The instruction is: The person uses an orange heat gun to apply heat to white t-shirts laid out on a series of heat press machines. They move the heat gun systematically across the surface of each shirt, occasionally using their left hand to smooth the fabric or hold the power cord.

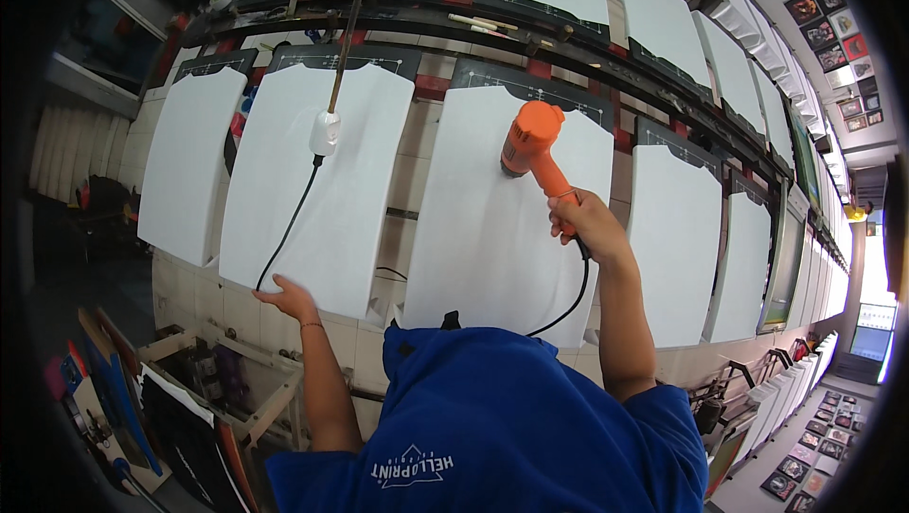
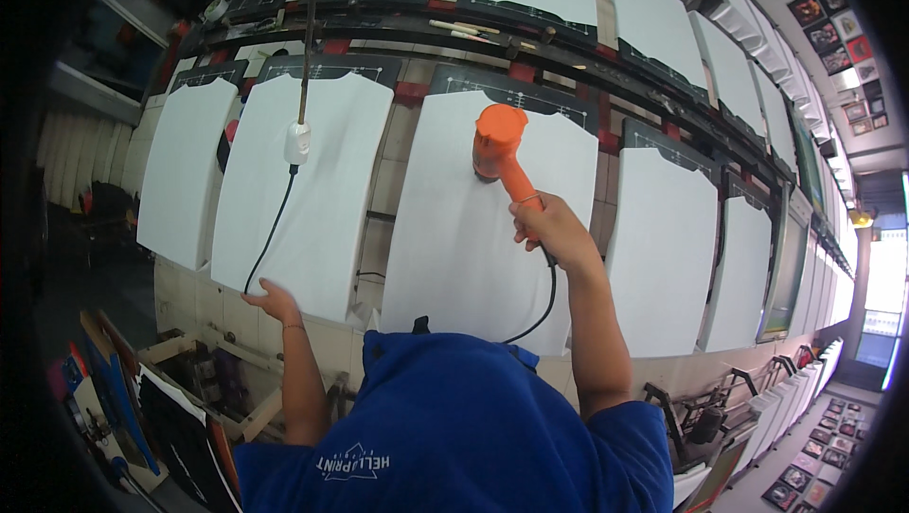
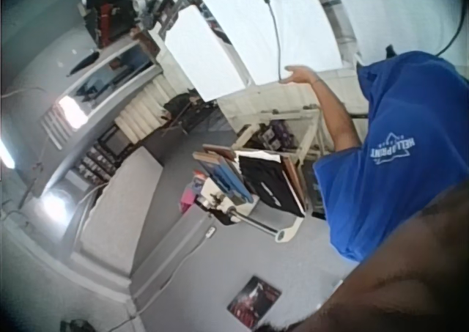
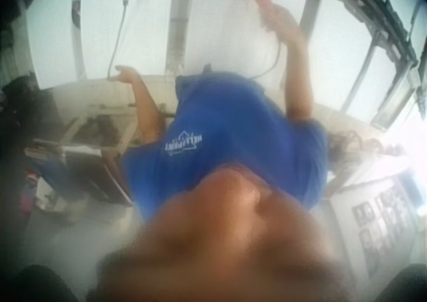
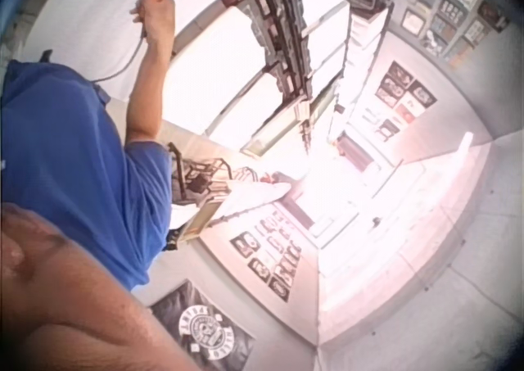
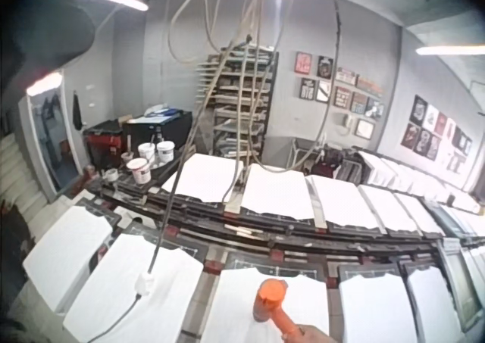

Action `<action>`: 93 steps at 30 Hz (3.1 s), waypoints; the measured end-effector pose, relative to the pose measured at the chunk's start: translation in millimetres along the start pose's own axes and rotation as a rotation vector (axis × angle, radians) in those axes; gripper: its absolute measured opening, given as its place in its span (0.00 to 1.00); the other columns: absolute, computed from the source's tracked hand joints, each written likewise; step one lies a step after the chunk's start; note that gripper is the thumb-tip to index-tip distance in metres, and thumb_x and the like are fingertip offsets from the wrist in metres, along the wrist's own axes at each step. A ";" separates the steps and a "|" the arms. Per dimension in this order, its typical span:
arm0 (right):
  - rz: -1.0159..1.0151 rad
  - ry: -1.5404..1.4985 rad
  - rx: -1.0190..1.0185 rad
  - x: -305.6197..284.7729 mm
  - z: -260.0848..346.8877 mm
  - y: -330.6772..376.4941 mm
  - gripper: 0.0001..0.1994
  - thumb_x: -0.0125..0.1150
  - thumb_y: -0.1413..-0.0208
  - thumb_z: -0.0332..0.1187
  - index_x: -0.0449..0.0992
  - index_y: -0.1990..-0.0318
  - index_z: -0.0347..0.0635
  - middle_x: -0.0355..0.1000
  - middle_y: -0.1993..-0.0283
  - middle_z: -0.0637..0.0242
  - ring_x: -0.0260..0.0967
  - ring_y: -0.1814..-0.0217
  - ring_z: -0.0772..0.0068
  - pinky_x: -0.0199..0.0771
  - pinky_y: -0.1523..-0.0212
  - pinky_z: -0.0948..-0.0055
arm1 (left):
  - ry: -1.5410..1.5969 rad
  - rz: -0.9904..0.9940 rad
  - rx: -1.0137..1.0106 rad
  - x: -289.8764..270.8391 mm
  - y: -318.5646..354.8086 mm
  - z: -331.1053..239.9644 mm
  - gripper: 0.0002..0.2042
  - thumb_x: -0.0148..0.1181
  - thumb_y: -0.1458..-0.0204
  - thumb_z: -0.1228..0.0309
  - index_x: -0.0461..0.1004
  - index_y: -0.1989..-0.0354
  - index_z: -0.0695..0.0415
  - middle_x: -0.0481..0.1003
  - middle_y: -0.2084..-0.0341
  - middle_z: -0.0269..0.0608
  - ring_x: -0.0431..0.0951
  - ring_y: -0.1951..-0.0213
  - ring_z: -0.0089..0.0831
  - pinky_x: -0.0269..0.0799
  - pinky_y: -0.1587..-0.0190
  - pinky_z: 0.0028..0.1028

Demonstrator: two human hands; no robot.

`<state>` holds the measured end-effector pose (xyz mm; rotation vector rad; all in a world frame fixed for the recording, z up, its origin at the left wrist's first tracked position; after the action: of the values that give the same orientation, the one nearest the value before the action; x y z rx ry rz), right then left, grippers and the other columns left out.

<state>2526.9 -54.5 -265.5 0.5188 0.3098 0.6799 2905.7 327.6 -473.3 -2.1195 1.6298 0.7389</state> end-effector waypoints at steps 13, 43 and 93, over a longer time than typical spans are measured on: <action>-0.122 -0.078 -0.003 -13.4 -0.2 -10.2 0.15 0.62 0.44 0.42 0.71 0.63 0.38 0.68 0.74 0.71 0.70 0.74 0.78 0.69 0.74 0.78 | 0.024 0.036 -0.067 0.7 4.5 -8.8 0.37 0.47 0.36 0.58 0.33 0.26 0.56 0.47 0.30 0.64 0.63 0.36 0.58 0.62 0.34 0.44; -0.101 -0.170 0.016 -22.5 -1.6 -5.4 0.15 0.61 0.44 0.42 0.71 0.63 0.38 0.68 0.74 0.71 0.69 0.73 0.79 0.69 0.73 0.78 | -0.007 0.021 -0.062 0.5 6.7 -10.4 0.37 0.46 0.36 0.57 0.32 0.26 0.52 0.52 0.33 0.66 0.67 0.39 0.60 0.66 0.37 0.47; -0.345 -0.206 -0.067 -56.7 -23.7 3.2 0.14 0.62 0.43 0.41 0.71 0.62 0.38 0.69 0.73 0.71 0.70 0.73 0.81 0.68 0.75 0.81 | 0.016 0.025 -0.088 -0.1 9.6 -11.2 0.37 0.46 0.38 0.57 0.34 0.26 0.53 0.59 0.37 0.67 0.70 0.42 0.59 0.68 0.39 0.46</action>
<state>2473.0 -81.8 -277.4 0.4535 0.1754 0.2983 2898.4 318.7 -464.0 -2.1744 1.6636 0.8171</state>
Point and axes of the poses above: each hand's wrist, its own y-axis away from the middle knuckle, its own x-axis out of the palm, z = x × y, the point moved 3 cm from there along -y, towards the middle knuckle
